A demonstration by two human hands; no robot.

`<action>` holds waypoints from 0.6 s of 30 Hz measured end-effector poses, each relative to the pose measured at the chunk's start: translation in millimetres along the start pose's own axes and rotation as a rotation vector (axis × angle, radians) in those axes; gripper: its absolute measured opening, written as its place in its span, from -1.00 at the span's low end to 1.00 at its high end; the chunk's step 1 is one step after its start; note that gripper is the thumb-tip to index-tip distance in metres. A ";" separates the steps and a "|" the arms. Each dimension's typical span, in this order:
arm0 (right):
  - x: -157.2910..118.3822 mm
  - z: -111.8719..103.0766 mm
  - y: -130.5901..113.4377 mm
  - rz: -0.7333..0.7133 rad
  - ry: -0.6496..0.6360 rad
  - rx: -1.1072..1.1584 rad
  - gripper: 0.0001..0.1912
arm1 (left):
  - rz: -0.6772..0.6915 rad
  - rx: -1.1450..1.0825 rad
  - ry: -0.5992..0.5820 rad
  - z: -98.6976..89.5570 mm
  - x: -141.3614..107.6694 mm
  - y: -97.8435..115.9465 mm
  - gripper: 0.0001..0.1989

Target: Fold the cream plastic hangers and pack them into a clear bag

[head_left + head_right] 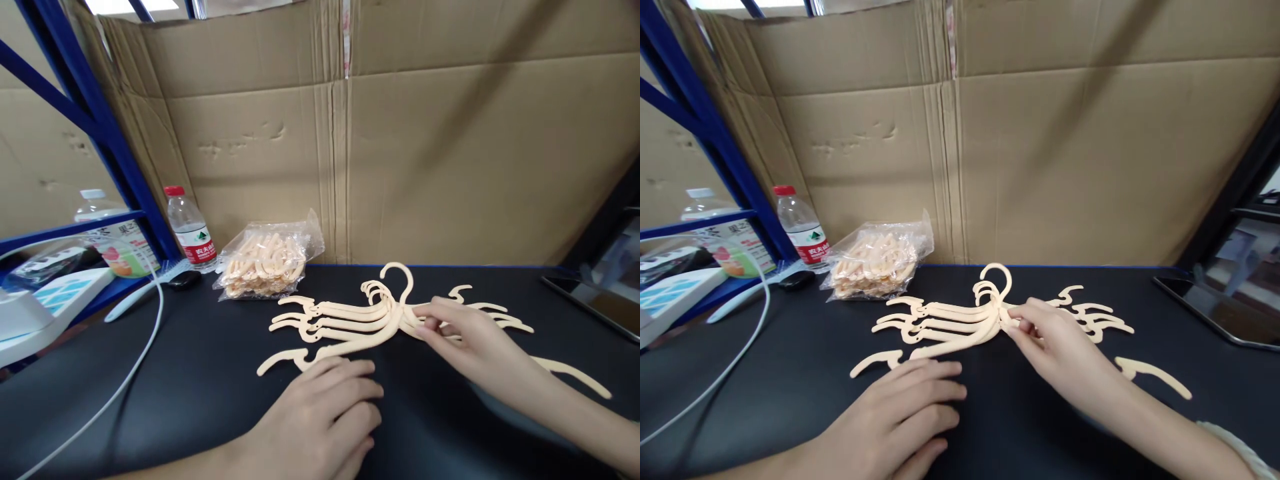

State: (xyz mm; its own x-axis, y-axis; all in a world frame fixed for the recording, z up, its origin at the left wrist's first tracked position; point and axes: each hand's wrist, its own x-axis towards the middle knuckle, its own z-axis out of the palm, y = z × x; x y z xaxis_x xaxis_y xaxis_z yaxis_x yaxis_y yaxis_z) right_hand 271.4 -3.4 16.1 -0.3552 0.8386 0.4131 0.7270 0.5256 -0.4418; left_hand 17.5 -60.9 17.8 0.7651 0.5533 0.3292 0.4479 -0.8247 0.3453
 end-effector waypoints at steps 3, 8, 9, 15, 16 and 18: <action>-2.5 9.4 0.5 -0.014 -0.052 -0.087 -0.79 | -0.067 0.221 -0.065 -1.0 -0.2 -2.4 -0.60; -3.7 18.8 10.4 -0.029 -0.138 -0.187 -0.84 | -0.151 0.237 -0.171 0.1 1.6 -8.5 -0.44; -4.1 19.2 11.8 -0.040 -0.143 -0.198 -0.84 | -0.165 0.224 -0.177 -0.3 2.1 -8.4 -0.45; -9.7 23.0 13.5 -0.084 -0.087 -0.291 -0.80 | -0.266 0.125 -0.217 2.1 1.2 -10.6 -0.37; -10.6 25.3 14.3 -0.083 -0.079 -0.315 -0.72 | -0.275 0.110 -0.196 4.0 0.0 -13.1 -0.34; -11.5 30.8 16.7 -0.070 -0.090 -0.379 -0.51 | -0.285 0.104 -0.155 8.3 -3.1 -19.4 -0.27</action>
State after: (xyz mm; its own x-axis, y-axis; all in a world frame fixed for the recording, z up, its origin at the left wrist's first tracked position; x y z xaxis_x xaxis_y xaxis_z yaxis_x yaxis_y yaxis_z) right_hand 269.5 0.1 -20.6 -0.4497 0.8206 0.3526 0.8585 0.5061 -0.0830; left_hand 10.3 -47.5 2.8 0.6597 0.7459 0.0923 0.6927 -0.6510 0.3103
